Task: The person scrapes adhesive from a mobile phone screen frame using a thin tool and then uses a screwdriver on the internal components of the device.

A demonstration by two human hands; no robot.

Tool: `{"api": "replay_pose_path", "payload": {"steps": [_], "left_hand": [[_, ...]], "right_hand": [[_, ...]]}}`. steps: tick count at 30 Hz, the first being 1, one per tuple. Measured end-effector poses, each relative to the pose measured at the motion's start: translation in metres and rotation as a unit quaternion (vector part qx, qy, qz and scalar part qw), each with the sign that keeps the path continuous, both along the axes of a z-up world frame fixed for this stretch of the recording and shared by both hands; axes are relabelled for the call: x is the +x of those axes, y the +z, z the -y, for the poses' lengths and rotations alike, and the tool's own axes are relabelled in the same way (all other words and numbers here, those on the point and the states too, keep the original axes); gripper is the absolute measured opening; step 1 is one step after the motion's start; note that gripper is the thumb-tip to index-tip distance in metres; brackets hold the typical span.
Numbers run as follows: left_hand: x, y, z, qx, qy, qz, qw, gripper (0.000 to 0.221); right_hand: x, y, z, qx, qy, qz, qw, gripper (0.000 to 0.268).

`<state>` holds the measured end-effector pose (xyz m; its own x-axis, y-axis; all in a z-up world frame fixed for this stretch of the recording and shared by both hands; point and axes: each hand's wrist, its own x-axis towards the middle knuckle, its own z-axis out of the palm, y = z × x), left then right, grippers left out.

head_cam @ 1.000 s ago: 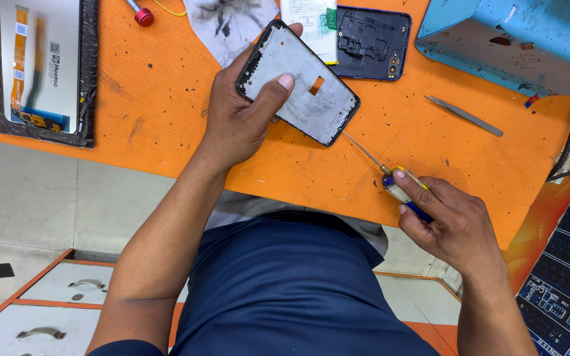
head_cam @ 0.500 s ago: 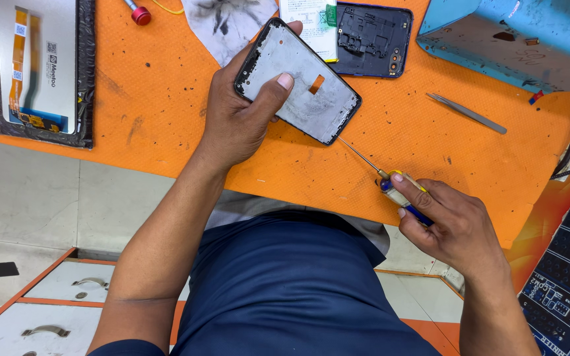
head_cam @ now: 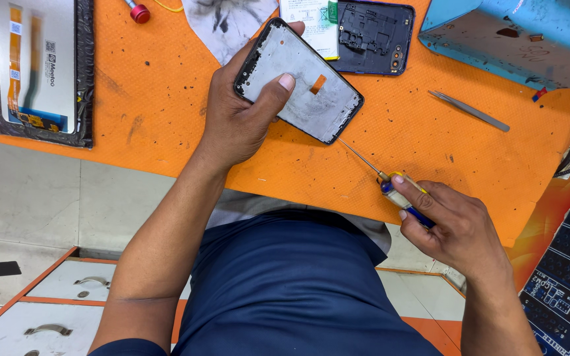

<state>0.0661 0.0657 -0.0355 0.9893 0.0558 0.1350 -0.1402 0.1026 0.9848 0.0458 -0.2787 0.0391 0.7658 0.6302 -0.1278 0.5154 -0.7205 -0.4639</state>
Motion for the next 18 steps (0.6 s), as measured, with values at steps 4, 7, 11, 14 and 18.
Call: {"api": "replay_pose_path", "payload": {"steps": [4, 7, 11, 14, 18], "left_hand": [[-0.0004, 0.0008, -0.0002, 0.002, -0.001, -0.007, 1.0, 0.044], [0.0001, 0.0008, -0.0003, 0.009, -0.002, -0.003, 1.0, 0.044], [-0.0002, 0.001, -0.0001, 0.008, 0.0, -0.001, 1.0, 0.044], [-0.0008, 0.0018, 0.0, 0.011, 0.001, -0.004, 1.0, 0.043], [-0.0004, 0.0027, 0.0, 0.013, 0.0, -0.022, 1.0, 0.043]], "right_hand": [[-0.0003, -0.0008, 0.0013, 0.002, -0.001, -0.004, 1.0, 0.066], [0.0005, -0.001, 0.0016, -0.004, -0.003, -0.012, 1.0, 0.066], [0.0018, 0.0002, 0.0015, 0.01, 0.0, -0.023, 1.0, 0.068], [0.0023, 0.001, 0.0011, 0.016, 0.002, -0.033, 0.999, 0.069], [0.0008, 0.0006, -0.0006, 0.015, -0.012, -0.026, 0.999, 0.069]]}}
